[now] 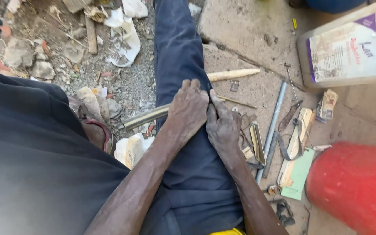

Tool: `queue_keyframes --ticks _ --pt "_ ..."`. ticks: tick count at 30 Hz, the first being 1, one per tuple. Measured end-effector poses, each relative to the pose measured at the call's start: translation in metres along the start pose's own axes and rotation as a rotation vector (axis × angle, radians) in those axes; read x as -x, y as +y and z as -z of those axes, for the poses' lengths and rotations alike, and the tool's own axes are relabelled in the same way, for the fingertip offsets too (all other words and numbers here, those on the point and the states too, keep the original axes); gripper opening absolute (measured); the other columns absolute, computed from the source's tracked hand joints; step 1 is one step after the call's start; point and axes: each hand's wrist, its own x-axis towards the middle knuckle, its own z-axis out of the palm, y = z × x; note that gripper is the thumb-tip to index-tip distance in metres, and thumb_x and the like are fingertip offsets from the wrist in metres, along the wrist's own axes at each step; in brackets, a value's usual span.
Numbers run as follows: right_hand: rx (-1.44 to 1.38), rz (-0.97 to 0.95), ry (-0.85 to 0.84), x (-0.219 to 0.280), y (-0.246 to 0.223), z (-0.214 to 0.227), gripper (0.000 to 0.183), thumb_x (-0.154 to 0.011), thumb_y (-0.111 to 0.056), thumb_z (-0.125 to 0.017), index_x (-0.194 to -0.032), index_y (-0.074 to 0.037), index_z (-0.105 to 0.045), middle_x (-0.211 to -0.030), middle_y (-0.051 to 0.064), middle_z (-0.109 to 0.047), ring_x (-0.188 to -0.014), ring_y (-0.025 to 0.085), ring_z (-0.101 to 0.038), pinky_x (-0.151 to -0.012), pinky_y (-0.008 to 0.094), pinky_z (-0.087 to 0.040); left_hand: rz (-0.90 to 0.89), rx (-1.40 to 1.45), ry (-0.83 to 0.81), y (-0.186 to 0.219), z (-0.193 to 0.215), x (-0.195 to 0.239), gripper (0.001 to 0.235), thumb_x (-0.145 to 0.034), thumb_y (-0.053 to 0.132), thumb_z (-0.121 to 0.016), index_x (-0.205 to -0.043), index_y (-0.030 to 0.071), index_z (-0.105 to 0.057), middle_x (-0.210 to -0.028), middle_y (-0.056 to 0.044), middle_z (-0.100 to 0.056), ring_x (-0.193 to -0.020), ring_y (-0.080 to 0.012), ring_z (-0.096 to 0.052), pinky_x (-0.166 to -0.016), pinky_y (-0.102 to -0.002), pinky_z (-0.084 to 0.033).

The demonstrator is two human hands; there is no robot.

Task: Filing a metal rod using a hand file while sitting on the floor.

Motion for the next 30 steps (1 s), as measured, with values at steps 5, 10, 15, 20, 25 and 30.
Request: queue_keyframes --ticks 5,10,15,20,25,30 --pt "-0.056 -0.048 -0.025 0.011 -0.005 0.014 0.036 -0.096 -0.015 -0.062 -0.131 -0.013 -0.072 -0.100 0.020 -0.077 -0.098 0.037 -0.072 -0.078 0.050 -0.059 0.046 0.073 -0.040 0.003 -0.003 0.007 0.012 -0.073 0.002 -0.072 -0.083 -0.004 -0.074 -0.088 -0.015 -0.055 -0.090 -0.0349 -0.056 -0.063 -0.043 -0.054" --pt "-0.043 -0.030 -0.018 0.015 -0.003 0.008 0.037 -0.097 -0.015 -0.061 -0.133 -0.014 -0.071 -0.087 0.023 -0.074 -0.086 0.042 -0.070 -0.067 0.053 -0.055 0.028 0.064 -0.108 0.003 -0.004 0.009 0.016 -0.083 0.008 -0.075 -0.088 -0.007 -0.076 -0.094 -0.018 -0.058 -0.097 -0.0381 -0.059 -0.063 -0.046 -0.060" --pt "-0.071 0.060 0.017 0.003 -0.002 0.007 0.034 -0.098 -0.013 -0.062 -0.130 -0.010 -0.072 -0.087 0.026 -0.073 -0.089 0.043 -0.070 -0.067 0.057 -0.051 0.004 0.039 -0.095 0.002 0.008 0.003 0.015 -0.082 0.009 -0.077 -0.088 -0.005 -0.076 -0.093 -0.016 -0.057 -0.095 -0.0365 -0.060 -0.060 -0.044 -0.060" --pt "-0.021 -0.034 -0.028 0.032 0.004 0.014 0.039 -0.099 -0.017 -0.058 -0.136 -0.016 -0.072 -0.092 0.020 -0.076 -0.088 0.040 -0.072 -0.074 0.047 -0.058 -0.010 -0.041 -0.150 0.004 0.011 0.005 0.015 -0.087 0.013 -0.075 -0.088 -0.002 -0.077 -0.099 -0.015 -0.059 -0.101 -0.0339 -0.059 -0.063 -0.042 -0.062" --pt "-0.122 0.013 0.021 0.004 0.002 0.001 0.038 -0.096 -0.012 -0.061 -0.133 -0.012 -0.071 -0.095 0.025 -0.075 -0.096 0.041 -0.071 -0.072 0.054 -0.055 0.024 -0.009 -0.147 0.006 0.011 0.001 0.016 -0.089 0.014 -0.074 -0.093 -0.001 -0.077 -0.101 -0.014 -0.057 -0.103 -0.0349 -0.058 -0.067 -0.044 -0.063" --pt "-0.063 -0.030 -0.002 0.019 -0.005 0.015 0.040 -0.096 -0.012 -0.061 -0.134 -0.014 -0.071 -0.081 0.024 -0.073 -0.083 0.044 -0.070 -0.065 0.049 -0.057 0.039 -0.069 -0.178 0.000 0.005 -0.003 0.011 -0.084 0.014 -0.076 -0.089 0.005 -0.077 -0.096 -0.008 -0.057 -0.099 -0.0284 -0.058 -0.067 -0.037 -0.061"
